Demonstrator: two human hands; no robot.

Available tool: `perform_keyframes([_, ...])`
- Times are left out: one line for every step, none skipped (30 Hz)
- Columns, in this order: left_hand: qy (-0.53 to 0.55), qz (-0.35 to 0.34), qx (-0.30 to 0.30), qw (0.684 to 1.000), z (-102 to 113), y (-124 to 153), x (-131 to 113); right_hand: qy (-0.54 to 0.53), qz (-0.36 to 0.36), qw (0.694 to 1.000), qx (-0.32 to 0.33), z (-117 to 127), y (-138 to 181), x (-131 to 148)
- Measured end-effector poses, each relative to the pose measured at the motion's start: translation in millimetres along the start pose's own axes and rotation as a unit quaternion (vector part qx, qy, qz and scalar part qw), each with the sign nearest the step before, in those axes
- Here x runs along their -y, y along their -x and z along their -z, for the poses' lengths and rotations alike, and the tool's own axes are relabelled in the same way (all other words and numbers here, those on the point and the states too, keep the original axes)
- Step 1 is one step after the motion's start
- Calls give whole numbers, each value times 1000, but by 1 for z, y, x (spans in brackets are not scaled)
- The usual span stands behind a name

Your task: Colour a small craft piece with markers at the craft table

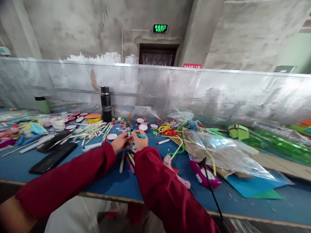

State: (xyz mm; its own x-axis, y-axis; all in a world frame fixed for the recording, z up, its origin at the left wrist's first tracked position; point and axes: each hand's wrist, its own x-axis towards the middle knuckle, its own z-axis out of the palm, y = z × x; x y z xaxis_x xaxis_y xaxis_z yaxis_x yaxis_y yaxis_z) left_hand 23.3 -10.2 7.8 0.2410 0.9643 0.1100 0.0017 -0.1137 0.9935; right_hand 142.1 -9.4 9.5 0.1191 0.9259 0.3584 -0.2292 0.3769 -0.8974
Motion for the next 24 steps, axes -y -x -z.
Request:
perform_keyframes([-2, -2, 2, 1000, 0, 0, 0, 4, -2, 1000, -7, 0, 1, 0])
perform_keyframes([-3, -4, 2, 1000, 0, 0, 0, 7, -4, 1000, -14, 0, 1, 0])
perform_keyframes([-4, -6, 0, 1000, 0, 0, 1, 9, -8, 1000, -20, -1, 1, 1])
perform_keyframes([-4, -9, -1, 1000, 1, -1, 2, 11, -11, 1000, -24, -1, 2, 1])
perform_keyframes([-4, -14, -3, 1000, 1, -1, 3, 11, -15, 999, -26, -1, 2, 1])
perform_keyframes([-5, -20, -4, 1000, 1, -2, 4, 10, -19, 999, -26, -2, 2, 2])
perform_keyframes([-5, -27, -5, 1000, 1, -3, 5, 8, -22, 999, -26, -2, 2, 2])
perform_keyframes([-6, -34, -4, 999, 2, -4, 6, 5, -26, 999, -26, -2, 1, 2])
perform_keyframes([-7, -39, -3, 999, 2, -5, 7, 1, -29, 999, -25, -2, 1, 2])
perform_keyframes([-7, -45, -3, 999, 3, -6, 9, -3, -31, 999, -26, -3, 0, 2])
perform_keyframes([-6, -49, -3, 999, 3, -7, 10, -7, -34, 999, -26, -3, 0, 1])
perform_keyframes([-4, -53, -3, 999, 4, -8, 11, -12, -36, 999, -24, -3, 0, 1])
perform_keyframes([-2, -58, -3, 998, 4, -8, 12, -17, -38, 999, -20, -3, 0, 0])
perform_keyframes([1, -62, -4, 998, 5, -9, 13, -22, -40, 999, -16, -3, 0, 0])
perform_keyframes([4, -65, -3, 998, 5, -9, 14, -25, -44, 999, -13, -3, 0, -1])
perform_keyframes([8, -66, -2, 998, 5, -10, 14, -27, -47, 998, -11, -3, 0, -1])
perform_keyframes([11, -65, -1, 998, 5, -10, 14, -28, -49, 998, -11, -3, 0, -1])
perform_keyframes([13, -62, 0, 998, 5, -10, 13, -28, -47, 998, -13, -3, 0, -2])
perform_keyframes([16, -59, -1, 998, 4, -9, 13, -28, -44, 998, -16, -3, 0, -2])
perform_keyframes([19, -56, 0, 998, 4, -8, 12, -29, -41, 999, -19, -3, -1, -2])
perform_keyframes([22, -53, 0, 998, 3, -7, 11, -31, -39, 999, -22, -3, -1, -2])
perform_keyframes([28, -50, -3, 998, 2, -6, 9, -33, -39, 998, -26, -3, -1, -2])
perform_keyframes([34, -45, -1, 998, 1, -4, 8, -34, -42, 998, -30, -3, -2, -1])
perform_keyframes([45, -40, -9, 998, 0, -3, 6, -34, -44, 998, -33, -3, -2, -1])
